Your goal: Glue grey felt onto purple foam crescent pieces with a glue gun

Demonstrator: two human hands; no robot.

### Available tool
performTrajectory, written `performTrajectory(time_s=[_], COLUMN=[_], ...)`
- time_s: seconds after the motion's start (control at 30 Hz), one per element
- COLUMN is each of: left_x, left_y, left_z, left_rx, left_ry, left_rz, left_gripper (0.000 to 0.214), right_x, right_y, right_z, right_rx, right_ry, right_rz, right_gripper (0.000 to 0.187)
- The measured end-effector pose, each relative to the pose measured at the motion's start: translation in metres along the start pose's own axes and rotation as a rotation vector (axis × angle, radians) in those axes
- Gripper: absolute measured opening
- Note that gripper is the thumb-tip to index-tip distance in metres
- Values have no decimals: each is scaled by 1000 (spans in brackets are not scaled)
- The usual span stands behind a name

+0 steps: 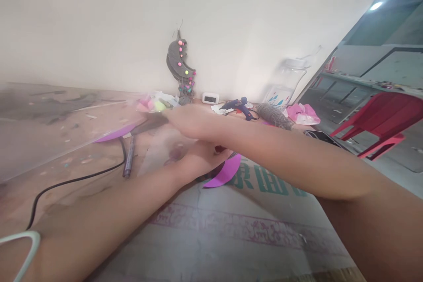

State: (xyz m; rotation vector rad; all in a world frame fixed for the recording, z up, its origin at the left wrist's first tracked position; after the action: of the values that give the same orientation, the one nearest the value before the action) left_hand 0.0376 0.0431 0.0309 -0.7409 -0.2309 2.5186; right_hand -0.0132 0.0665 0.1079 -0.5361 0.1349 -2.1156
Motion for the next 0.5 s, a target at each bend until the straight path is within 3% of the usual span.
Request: performTrajectory(time_s=[0.07,0.1,0.17,0.23,0.33,0.5], left_x=[4,7,12,16,18,14], left_y=[-1,-2,-2,-1,0,-1], left_z=[-3,-3,-3,-4,-6,-6], left_rx=[57,67,60,69,84,113], left_ry=[0,5,56,144,219,263], left_rz=[67,98,133,160,172,131], left_gripper=[38,41,43,42,42,41], right_x=[5,6,11,10,-5,-44], right_y=[-1,5,30,65,121,188], right_z=[27,47,81,101,96,61], right_rx=[-48,-134,-276,-356,-310,-261], right_ry=[115,169,199,178,108,128], right_rz=[28,28,47,43,-24,-103], right_gripper=[17,19,27,27,34,36])
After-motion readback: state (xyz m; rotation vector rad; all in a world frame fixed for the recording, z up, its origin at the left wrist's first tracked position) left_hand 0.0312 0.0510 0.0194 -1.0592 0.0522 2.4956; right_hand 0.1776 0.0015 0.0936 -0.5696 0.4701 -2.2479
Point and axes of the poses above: each hand's wrist, its own y-axis away from the middle knuckle, its own z-axis out of the back of the hand, x = y × z, the point moved 8 cm from there along -y, towards the middle knuckle, and after that the axes turned 11 degrees about -y, right-handed, at the moved point
